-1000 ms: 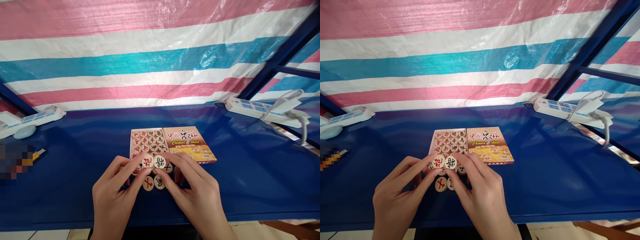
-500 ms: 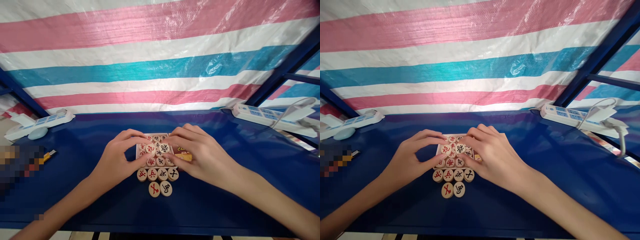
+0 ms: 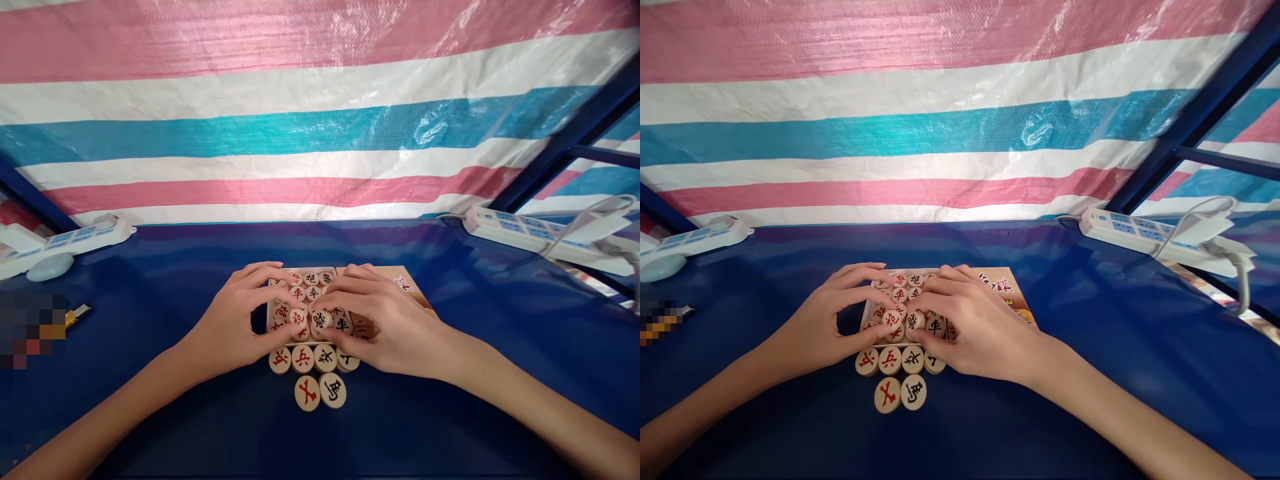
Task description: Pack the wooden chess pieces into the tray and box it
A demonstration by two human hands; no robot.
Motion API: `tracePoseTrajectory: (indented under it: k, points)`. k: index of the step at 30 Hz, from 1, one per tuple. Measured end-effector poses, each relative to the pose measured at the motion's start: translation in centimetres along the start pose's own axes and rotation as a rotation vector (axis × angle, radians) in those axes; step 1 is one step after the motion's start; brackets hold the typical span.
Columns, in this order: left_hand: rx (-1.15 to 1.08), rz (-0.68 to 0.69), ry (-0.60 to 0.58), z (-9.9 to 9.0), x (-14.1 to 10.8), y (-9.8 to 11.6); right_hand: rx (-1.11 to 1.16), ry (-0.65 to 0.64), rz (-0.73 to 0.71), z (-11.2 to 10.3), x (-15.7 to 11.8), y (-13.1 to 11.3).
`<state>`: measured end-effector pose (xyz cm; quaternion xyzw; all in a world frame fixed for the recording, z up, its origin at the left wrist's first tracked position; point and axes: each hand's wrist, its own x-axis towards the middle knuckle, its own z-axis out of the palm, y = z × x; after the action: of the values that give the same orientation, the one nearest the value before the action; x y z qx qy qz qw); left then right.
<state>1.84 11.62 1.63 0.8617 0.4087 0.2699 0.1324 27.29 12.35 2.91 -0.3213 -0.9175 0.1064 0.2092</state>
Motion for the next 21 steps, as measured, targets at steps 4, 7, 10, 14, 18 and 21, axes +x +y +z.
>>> tracePoseTrajectory:
  k: [4, 7, 10, 14, 18, 21]
  points:
    - [0.006, 0.0, 0.024, -0.02, 0.02, -0.1, -0.01, -0.013, -0.013, -0.02, -0.19, 0.18]
    - [0.016, -0.008, 0.045, 0.03, -0.01, -0.25, -0.037, 0.004, 0.012, -0.1, -0.32, 0.37]
    - [0.001, 0.002, 0.055, 0.09, -0.07, -0.42, -0.029, -0.005, 0.019, -0.16, -0.34, 0.41]
    - [-0.028, 0.023, 0.029, 0.24, -0.13, -0.52, 0.023, -0.03, -0.036, -0.1, -0.21, 0.37]
    - [-0.05, 0.033, 0.02, 0.39, -0.1, -0.61, 0.053, -0.057, -0.06, -0.01, -0.23, 0.45]
    - [-0.069, 0.042, 0.035, 0.4, -0.1, -0.78, 0.057, -0.046, -0.062, 0.0, -0.37, 0.53]
